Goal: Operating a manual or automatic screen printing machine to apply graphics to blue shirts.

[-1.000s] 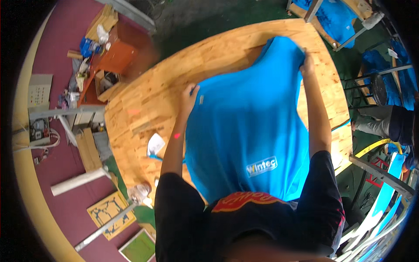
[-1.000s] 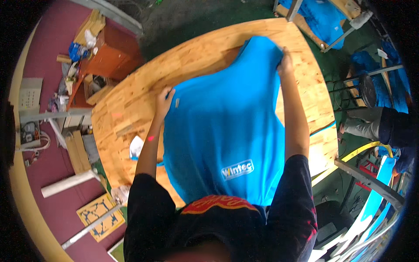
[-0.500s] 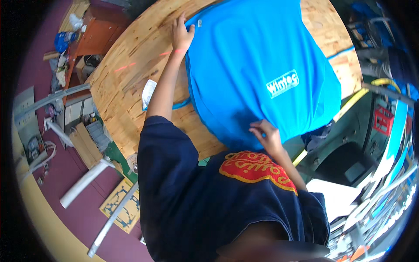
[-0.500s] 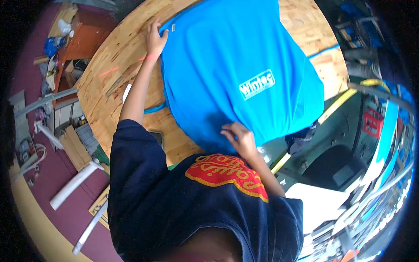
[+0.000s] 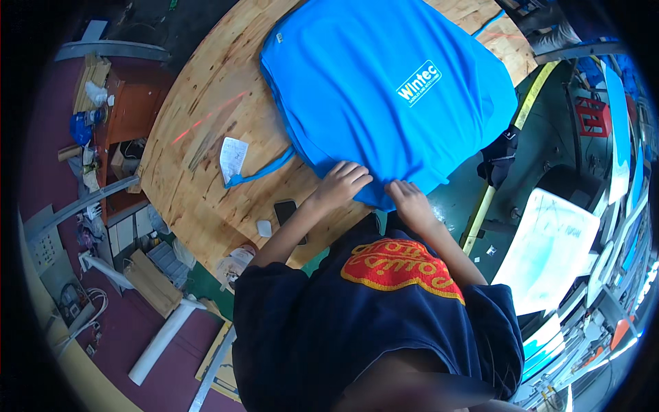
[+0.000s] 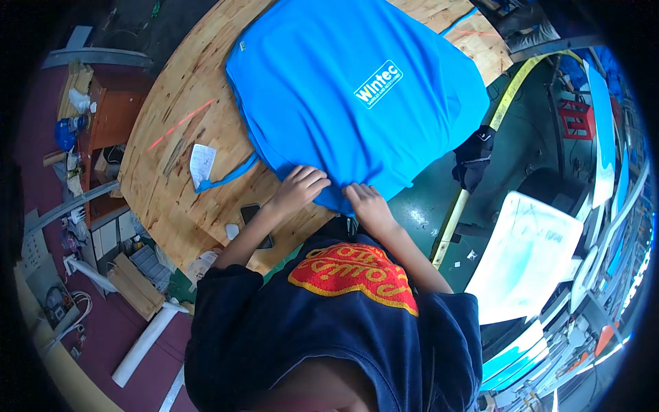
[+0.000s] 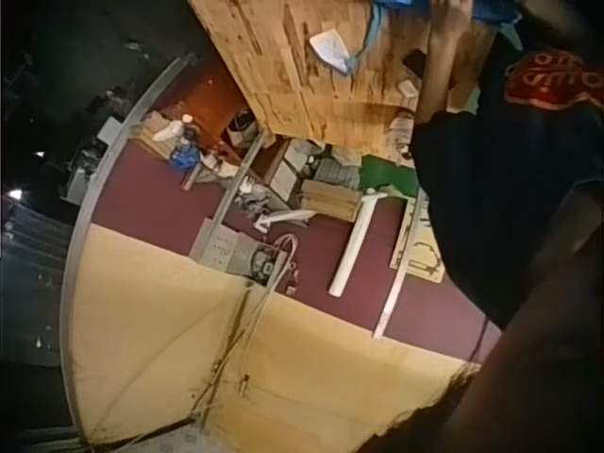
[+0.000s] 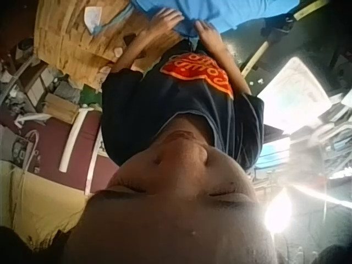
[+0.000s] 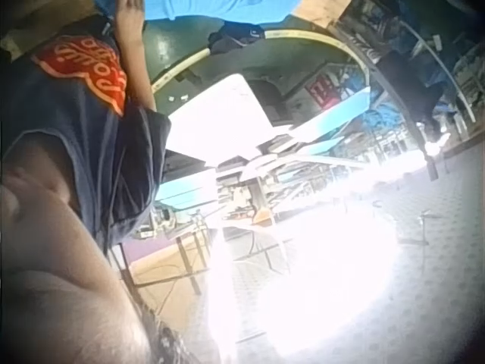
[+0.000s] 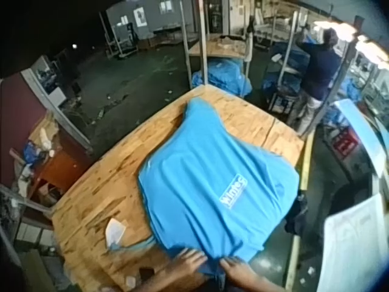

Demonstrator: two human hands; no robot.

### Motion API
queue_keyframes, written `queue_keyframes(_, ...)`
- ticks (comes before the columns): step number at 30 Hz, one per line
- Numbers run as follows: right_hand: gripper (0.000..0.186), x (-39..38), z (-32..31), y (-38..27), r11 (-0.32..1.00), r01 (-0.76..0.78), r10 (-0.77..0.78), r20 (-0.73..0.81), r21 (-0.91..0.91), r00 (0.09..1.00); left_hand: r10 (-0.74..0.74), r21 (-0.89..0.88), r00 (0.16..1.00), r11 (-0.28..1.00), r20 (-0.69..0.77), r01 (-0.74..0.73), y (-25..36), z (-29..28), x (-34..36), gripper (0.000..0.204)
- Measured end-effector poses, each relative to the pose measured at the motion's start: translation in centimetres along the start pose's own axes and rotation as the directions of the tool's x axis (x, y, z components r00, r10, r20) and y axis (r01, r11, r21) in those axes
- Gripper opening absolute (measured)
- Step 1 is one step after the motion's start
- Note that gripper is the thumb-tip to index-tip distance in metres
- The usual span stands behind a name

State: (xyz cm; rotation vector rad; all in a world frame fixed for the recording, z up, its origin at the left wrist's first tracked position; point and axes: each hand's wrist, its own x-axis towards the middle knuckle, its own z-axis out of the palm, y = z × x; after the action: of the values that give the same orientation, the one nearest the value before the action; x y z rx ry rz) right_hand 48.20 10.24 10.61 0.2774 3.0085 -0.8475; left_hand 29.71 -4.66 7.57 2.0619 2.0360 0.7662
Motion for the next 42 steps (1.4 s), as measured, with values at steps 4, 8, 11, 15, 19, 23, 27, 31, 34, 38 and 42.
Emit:
queue_keyframes(4,0.013,-0.5,0.7,-0.8,0.996,0.032,-0.033,0.003,0.079,0.999,-0.011,-0.151,0.999,0.988,0.053,0.019,0.3,-0.9,-0.7,0.013)
queue_keyframes(8,0.011,0.9,-4.0,0.5,0.9,-0.13,0.167,-0.054,0.417,0.984,0.003,-0.07,0.955,0.997,0.297,0.019,0.4,-2.2,0.6,0.009)
queue_keyframes(11,0.008,1.8,-8.0,10.1,0.847,-0.339,0.509,-0.435,0.41,0.743,-0.028,-0.18,0.998,0.983,0.054,0.038,0.8,-3.6,6.7,0.005)
queue_keyframes(15,0.023,2.8,-11.3,21.3,0.721,-0.613,0.662,-0.581,0.322,0.474,-0.031,-0.183,0.995,0.983,-0.094,0.014,0.5,-2.5,20.7,0.006)
queue_keyframes(19,0.025,4.3,-11.6,25.0,0.757,-0.551,0.651,-0.469,0.35,0.597,-0.023,-0.278,0.998,0.961,-0.054,0.007,-1.9,2.0,34.2,0.017)
queue_keyframes(23,0.018,3.0,-12.1,27.3,0.667,-0.196,0.712,-0.538,0.719,0.452,0.082,-0.181,0.985,0.982,0.15,-0.054,-3.5,5.9,41.2,0.026)
queue_keyframes(27,0.014,1.2,-13.5,30.1,0.604,-0.263,0.773,-0.472,0.752,0.424,0.048,-0.113,0.932,0.994,0.358,-0.008,-2.7,7.7,45.4,0.027)
queue_keyframes(31,0.015,1.5,-14.6,31.2,0.606,-0.312,0.782,-0.475,0.732,0.404,-0.04,-0.078,0.929,0.994,0.369,0.074,-2.2,8.8,47.3,0.032)
queue_keyframes(34,0.012,1.4,-14.8,31.9,0.61,-0.308,0.781,-0.49,0.73,0.387,-0.093,-0.16,0.969,0.978,0.229,0.131,-0.8,9.8,45.7,0.037)
queue_keyframes(38,0.012,1.5,-13.5,33.6,0.609,-0.262,0.779,-0.504,0.748,0.373,-0.154,0.0,0.988,0.988,-0.008,0.154,2.1,8.8,40.6,0.048)
queue_keyframes(42,0.012,1.4,-11.4,34.3,0.637,-0.264,0.76,-0.533,0.724,0.372,-0.439,0.148,0.891,0.879,-0.115,0.452,1.0,6.5,27.7,0.051)
